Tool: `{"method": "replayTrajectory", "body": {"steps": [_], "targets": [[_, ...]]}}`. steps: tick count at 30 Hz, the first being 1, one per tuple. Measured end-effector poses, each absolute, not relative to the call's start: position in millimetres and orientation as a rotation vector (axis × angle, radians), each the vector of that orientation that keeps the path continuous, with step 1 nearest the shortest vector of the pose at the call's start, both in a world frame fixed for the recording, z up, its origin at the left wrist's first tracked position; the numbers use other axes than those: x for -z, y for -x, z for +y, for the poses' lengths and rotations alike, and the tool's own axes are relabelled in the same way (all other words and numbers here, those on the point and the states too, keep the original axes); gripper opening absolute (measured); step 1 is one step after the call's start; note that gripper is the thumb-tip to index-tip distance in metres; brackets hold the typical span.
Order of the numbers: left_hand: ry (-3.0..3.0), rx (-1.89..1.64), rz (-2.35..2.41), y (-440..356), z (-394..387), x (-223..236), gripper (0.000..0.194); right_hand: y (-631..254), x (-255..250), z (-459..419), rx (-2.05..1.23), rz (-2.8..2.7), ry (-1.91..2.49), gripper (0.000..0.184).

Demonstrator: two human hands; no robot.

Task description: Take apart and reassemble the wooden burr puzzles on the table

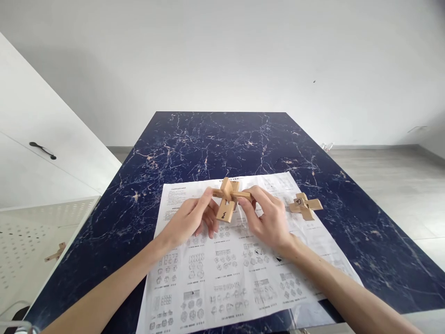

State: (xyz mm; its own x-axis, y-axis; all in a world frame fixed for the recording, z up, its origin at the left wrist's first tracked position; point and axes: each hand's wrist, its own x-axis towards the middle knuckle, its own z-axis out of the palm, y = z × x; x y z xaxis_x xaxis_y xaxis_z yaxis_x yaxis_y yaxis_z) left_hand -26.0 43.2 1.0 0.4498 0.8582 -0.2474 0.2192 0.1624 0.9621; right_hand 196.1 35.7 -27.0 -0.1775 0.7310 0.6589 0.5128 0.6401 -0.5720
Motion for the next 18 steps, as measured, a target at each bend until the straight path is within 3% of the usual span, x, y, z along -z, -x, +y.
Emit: {"method": "replayTrajectory", "body": {"steps": [7,11,16,18], "targets": [[-1.32,-0.643,0.845,23.6,40.4,2.5,0.046,-194.3,28.0,36.4,-0.213,-1.885,0.996,0.019],[-1.285,-0.656,0.803,24.1,41.8,7.0,0.046,-193.3,28.3,37.0,-0.233,-1.875,1.051,0.024],[-1.196,-0.713,0.833,27.1,43.9,10.3,0.045,-193.8,29.3,38.9,-0.508,-1.869,1.121,0.014],[-1.159,-0.731,0.838,28.3,44.1,10.7,0.044,-193.7,28.9,39.5,-0.603,-1.878,1.157,0.024]]}}
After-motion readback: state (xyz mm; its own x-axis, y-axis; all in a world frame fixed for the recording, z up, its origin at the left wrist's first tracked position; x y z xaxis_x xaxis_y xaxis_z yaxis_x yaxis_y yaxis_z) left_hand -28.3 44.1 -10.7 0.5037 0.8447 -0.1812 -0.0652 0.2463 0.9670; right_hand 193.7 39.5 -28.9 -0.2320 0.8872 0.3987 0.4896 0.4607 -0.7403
